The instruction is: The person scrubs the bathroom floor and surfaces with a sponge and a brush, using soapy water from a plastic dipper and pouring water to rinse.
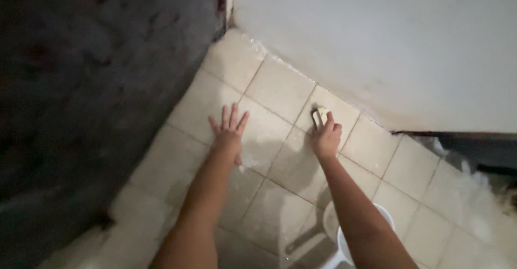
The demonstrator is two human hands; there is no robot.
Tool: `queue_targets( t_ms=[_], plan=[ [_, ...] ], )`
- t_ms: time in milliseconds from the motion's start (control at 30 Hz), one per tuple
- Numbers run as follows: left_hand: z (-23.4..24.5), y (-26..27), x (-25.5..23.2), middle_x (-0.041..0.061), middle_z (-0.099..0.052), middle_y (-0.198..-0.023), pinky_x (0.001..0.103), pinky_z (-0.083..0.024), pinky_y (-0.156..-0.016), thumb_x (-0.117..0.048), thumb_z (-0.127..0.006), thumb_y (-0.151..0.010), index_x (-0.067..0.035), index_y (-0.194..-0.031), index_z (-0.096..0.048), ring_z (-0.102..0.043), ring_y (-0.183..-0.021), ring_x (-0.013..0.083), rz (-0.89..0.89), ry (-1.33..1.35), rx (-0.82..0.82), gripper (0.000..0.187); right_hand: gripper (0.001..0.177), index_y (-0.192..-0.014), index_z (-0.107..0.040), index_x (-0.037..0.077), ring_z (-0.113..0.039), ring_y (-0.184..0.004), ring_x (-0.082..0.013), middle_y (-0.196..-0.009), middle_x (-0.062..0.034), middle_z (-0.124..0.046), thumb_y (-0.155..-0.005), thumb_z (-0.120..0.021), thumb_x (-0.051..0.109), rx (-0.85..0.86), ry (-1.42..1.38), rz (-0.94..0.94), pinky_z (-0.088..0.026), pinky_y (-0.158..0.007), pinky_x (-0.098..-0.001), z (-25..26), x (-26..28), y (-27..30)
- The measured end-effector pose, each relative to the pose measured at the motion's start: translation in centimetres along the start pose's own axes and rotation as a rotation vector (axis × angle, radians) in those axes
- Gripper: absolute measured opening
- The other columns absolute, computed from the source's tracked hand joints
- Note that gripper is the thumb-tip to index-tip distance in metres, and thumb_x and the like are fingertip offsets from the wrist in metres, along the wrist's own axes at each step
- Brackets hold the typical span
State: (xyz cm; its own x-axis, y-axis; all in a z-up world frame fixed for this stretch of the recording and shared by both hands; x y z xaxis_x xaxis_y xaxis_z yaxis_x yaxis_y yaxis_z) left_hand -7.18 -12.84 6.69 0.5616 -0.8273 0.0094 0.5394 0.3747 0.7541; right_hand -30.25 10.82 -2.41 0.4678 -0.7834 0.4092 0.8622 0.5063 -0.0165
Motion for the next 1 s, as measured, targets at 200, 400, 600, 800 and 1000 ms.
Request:
queue_targets(
  t_ms=[200, 400, 600, 800, 1000],
  plan=[
    [0.3, -0.6, -0.2, 0.02, 0.032, -0.167, 0.079, -0.006, -0.114, -0.048, -0.102, -0.047, -0.025, -0.162, 0.024, 0.02, -0.154, 0.0454, -0.008, -0.01, 0.013, 0.172, 0.083, -0.154, -0.039, 0.008, -0.058, -0.101, -0.0433, -0.116, -0.027, -0.053, -0.081, -0.078, 0.011, 0.027, -0.057, -0.012, -0.051, -0.091, -0.0502, 0.9, -0.8, -0.7],
    [-0.3, -1.6, -0.3, 0.02, 0.037, -0.165, 0.079, -0.004, -0.114, -0.049, -0.103, -0.047, -0.027, -0.159, 0.029, 0.026, -0.153, 0.0459, 0.0, 0.004, 0.076, 0.174, 0.081, -0.153, -0.041, 0.01, -0.059, -0.103, -0.0423, -0.118, -0.0255, -0.055, -0.081, -0.076, 0.01, 0.039, -0.05, -0.047, -0.051, -0.091, -0.0503, 0.6, -0.5, -0.5],
    [-1.4, -1.3, 0.1, 0.018, 0.026, -0.169, 0.077, 0.001, -0.115, -0.061, -0.094, -0.054, -0.026, -0.164, 0.013, 0.022, -0.154, 0.0444, -0.07, 0.142, -0.086, 0.158, 0.084, -0.153, -0.042, 0.011, -0.057, -0.109, -0.0449, -0.122, -0.0286, -0.054, -0.078, -0.08, 0.012, 0.01, -0.1, -0.01, -0.049, -0.095, -0.0522, 0.0, -2.4, -0.7],
    [-6.6, -1.5, 5.5, 0.006, -0.008, -0.172, 0.061, -0.004, -0.125, -0.066, -0.067, -0.083, -0.024, -0.162, -0.027, -0.003, -0.159, 0.0287, -0.542, 0.135, -0.544, 0.097, 0.086, -0.15, -0.041, 0.012, -0.055, -0.11, -0.0462, -0.121, -0.0293, -0.054, -0.074, -0.08, 0.014, -0.027, 0.022, -0.3, -0.047, -0.094, -0.0538, 0.6, -7.4, -1.3],
    [-7.0, -2.7, 6.0, 0.008, -0.016, -0.168, 0.055, -0.009, -0.122, -0.058, -0.057, -0.092, -0.022, -0.156, -0.033, -0.013, -0.154, 0.0297, -0.573, 0.102, -0.577, 0.077, 0.069, -0.148, -0.051, 0.01, -0.057, -0.109, -0.0421, -0.116, -0.023, -0.062, -0.083, -0.075, 0.017, -0.142, 0.049, 0.166, -0.047, -0.094, -0.0556, -6.3, 2.9, -8.0]
  ],
)
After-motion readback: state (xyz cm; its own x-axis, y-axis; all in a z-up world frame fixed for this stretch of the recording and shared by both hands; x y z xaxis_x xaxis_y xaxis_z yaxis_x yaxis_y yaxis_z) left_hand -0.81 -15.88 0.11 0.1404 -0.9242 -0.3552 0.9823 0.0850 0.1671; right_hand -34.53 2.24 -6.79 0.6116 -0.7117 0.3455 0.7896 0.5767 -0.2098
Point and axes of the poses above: each hand's wrist, its own y-axis away from the middle knuckle, its own z-axis out of the back of the hand, x = y × z, the point moved 2 cm from there along -y, towards the middle knuckle
